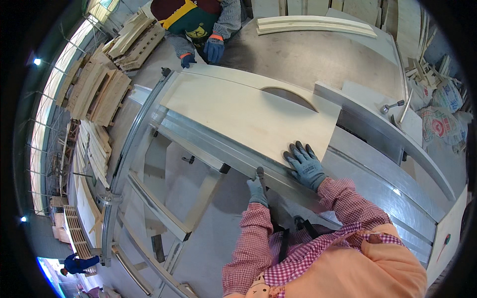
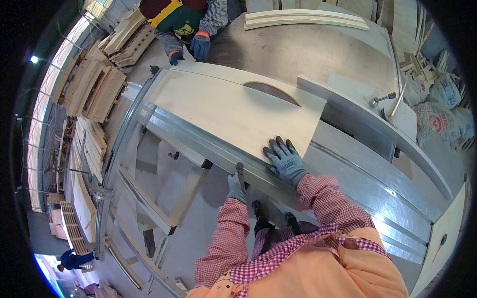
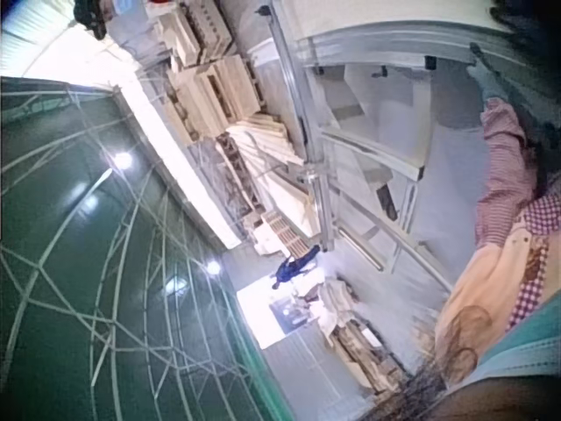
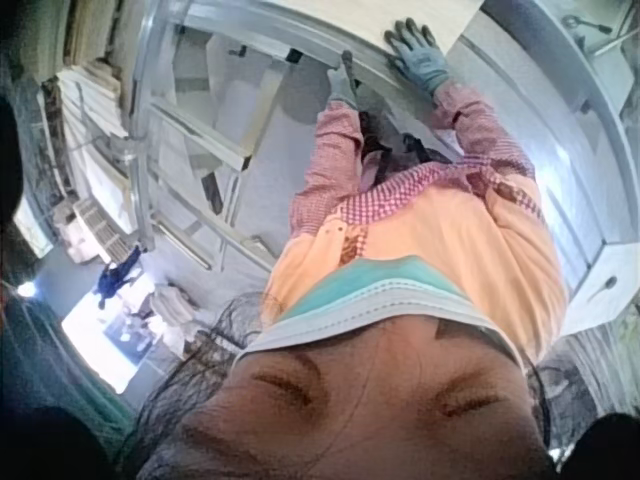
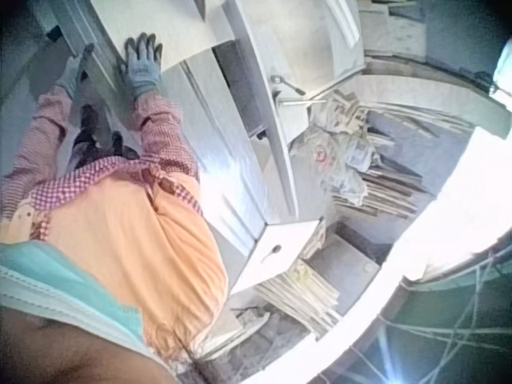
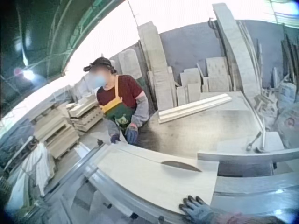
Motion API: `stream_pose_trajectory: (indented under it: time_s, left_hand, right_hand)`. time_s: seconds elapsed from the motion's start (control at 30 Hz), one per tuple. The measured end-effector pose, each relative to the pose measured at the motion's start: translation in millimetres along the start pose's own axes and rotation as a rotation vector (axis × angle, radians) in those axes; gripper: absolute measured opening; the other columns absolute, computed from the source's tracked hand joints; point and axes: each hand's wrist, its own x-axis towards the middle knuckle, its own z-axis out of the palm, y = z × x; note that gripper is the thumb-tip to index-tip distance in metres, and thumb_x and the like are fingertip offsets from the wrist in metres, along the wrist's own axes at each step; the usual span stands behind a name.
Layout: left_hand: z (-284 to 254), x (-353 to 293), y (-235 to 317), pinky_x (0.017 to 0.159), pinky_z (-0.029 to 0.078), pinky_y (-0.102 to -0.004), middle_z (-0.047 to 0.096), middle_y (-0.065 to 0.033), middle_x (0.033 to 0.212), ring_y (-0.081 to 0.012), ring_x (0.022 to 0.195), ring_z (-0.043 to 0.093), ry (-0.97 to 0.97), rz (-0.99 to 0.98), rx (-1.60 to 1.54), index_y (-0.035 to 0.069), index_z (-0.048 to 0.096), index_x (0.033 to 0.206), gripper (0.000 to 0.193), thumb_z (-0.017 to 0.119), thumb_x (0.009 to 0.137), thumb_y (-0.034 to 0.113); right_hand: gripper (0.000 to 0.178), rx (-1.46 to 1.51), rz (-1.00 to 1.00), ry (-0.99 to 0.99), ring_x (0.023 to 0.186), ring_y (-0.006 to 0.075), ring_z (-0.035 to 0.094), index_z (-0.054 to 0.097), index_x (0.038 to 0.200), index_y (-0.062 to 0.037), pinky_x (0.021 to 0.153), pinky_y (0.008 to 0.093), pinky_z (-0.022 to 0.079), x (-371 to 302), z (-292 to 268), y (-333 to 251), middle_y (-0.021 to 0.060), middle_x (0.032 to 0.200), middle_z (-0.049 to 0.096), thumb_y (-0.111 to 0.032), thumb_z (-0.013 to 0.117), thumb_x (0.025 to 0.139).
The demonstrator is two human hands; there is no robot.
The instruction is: The person positions a rectangular wooden board on a panel saw, aligns it against the fence, and pushes it through the blade to cut it. The person then removes the cut piece and repeats the process with another board.
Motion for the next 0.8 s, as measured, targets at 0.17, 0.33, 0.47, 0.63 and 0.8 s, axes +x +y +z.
stream_pose_trajectory:
  time_s: [0.17,0.33,0.47,0.63,0.8]
  left_hand:
    - [20,-32,26,0.079,0.052,-0.0389,0.056,-0.0129,0.110,-0.0242,0.091,0.058,-0.084,-0.077,0.022,-0.003,0.041,0.122,0.079,0.081,0.075,0.047]
    - [-12,-7,8,0.087,0.052,-0.0373,0.055,-0.0149,0.125,-0.0235,0.098,0.061,-0.184,-0.022,-0.019,-0.001,0.043,0.133,0.061,0.066,0.091,0.038]
    - [-5,-2,5,0.090,0.052,-0.0367,0.055,-0.0135,0.128,-0.0236,0.106,0.060,-0.261,-0.080,0.030,0.002,0.047,0.134,0.059,0.061,0.093,0.041]
    - [2,-10,3,0.094,0.047,-0.0402,0.056,-0.0103,0.128,-0.0266,0.112,0.054,-0.216,-0.075,-0.024,0.002,0.048,0.137,0.068,0.062,0.091,0.050]
    - [-2,-16,-3,0.074,0.052,-0.0373,0.060,-0.0066,0.110,-0.0191,0.085,0.057,-0.218,-0.106,-0.070,0.001,0.054,0.128,0.066,0.065,0.088,0.053]
  right_hand:
    - [0.067,-0.033,0.025,0.007,0.146,0.0320,0.018,0.034,0.147,-0.0138,0.120,0.0473,0.010,-6,3,10,0.0149,0.156,0.026,-0.035,0.058,0.088]
    - [0.065,-0.006,-0.019,0.084,0.145,0.0314,0.021,0.036,0.146,-0.0097,0.120,0.0447,0.013,-2,5,-2,0.0149,0.154,0.029,-0.031,0.057,0.088]
    - [0.062,-0.028,-0.009,0.071,0.145,0.0314,0.023,0.035,0.145,-0.0075,0.120,0.0431,0.016,-13,11,5,0.0156,0.153,0.031,-0.029,0.054,0.090]
    - [0.059,-0.094,-0.025,0.106,0.142,0.0318,0.029,0.036,0.144,-0.0036,0.119,0.0430,0.020,-51,16,7,0.0171,0.150,0.037,-0.027,0.051,0.092]
    - [0.063,-0.164,-0.065,0.074,0.140,0.0339,0.034,0.041,0.141,-0.0015,0.117,0.0446,0.025,-99,7,7,0.0189,0.147,0.041,-0.028,0.058,0.086]
